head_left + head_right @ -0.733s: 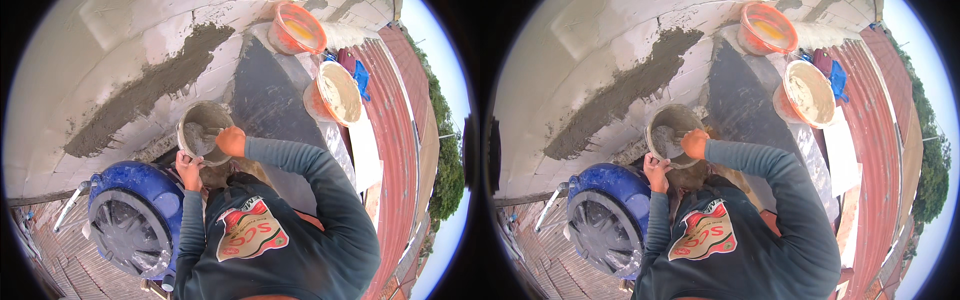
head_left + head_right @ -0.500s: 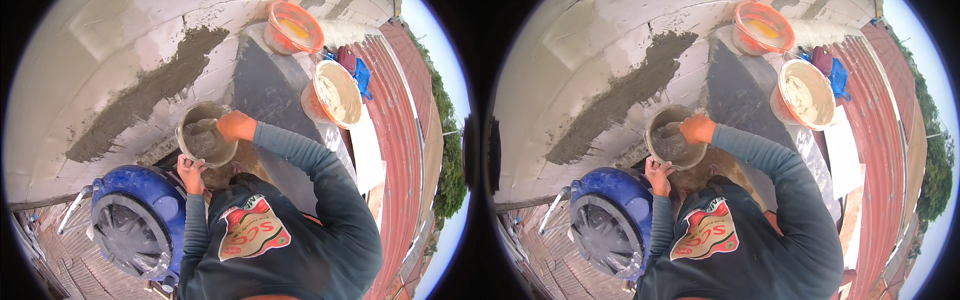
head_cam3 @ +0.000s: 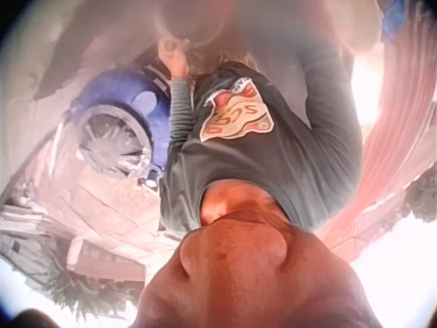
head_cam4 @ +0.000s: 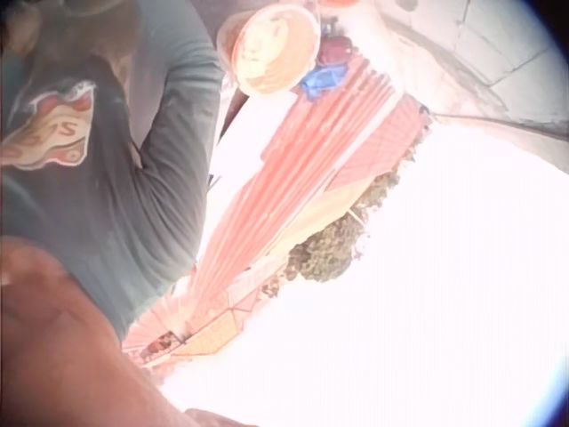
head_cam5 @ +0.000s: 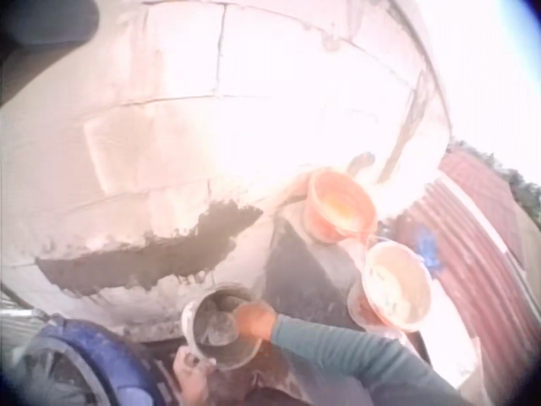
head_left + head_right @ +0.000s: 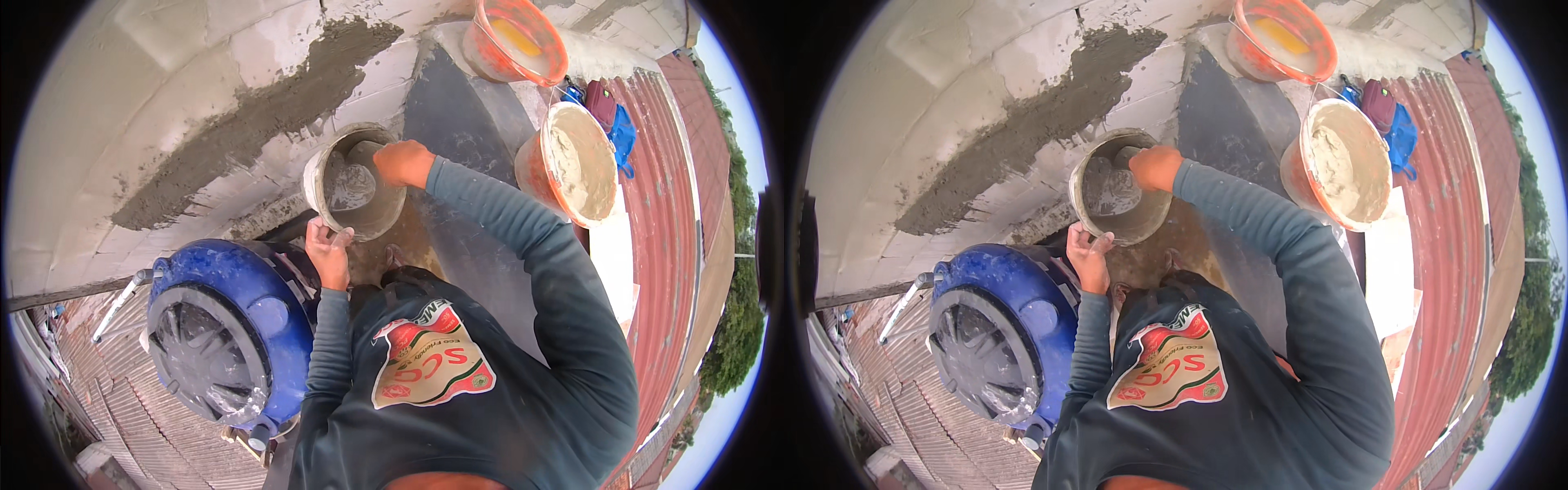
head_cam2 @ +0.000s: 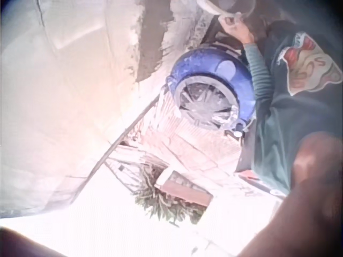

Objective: The person applies cement mixture from a bucket to a wall using a trowel.

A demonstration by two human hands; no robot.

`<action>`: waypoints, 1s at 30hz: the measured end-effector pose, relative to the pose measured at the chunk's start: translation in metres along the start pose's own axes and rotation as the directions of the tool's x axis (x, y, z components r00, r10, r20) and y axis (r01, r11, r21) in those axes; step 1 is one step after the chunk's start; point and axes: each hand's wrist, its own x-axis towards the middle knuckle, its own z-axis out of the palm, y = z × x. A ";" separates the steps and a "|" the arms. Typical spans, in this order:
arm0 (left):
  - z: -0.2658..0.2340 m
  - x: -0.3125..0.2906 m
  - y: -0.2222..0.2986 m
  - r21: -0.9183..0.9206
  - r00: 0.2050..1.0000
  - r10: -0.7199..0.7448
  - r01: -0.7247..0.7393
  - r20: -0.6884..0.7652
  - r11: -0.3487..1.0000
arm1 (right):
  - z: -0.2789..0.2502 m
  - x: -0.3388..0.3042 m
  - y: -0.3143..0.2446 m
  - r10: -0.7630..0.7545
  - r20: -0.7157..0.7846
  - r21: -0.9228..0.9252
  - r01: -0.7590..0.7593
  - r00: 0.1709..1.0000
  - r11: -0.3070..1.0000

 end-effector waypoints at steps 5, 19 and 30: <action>-0.004 -0.003 0.002 0.035 0.999 0.045 -0.046 0.017 0.998 | -0.018 0.008 0.046 0.048 0.435 0.495 -0.284 0.899 0.821; -0.071 0.005 0.041 0.004 0.996 -0.079 0.079 0.031 0.997 | 0.104 -0.048 -0.019 -0.342 0.213 0.951 -0.274 0.915 -0.140; -0.102 0.049 0.032 -0.147 0.965 -0.244 0.256 0.099 0.955 | 0.089 -0.067 -0.092 -0.077 0.269 0.908 -0.280 0.960 -0.312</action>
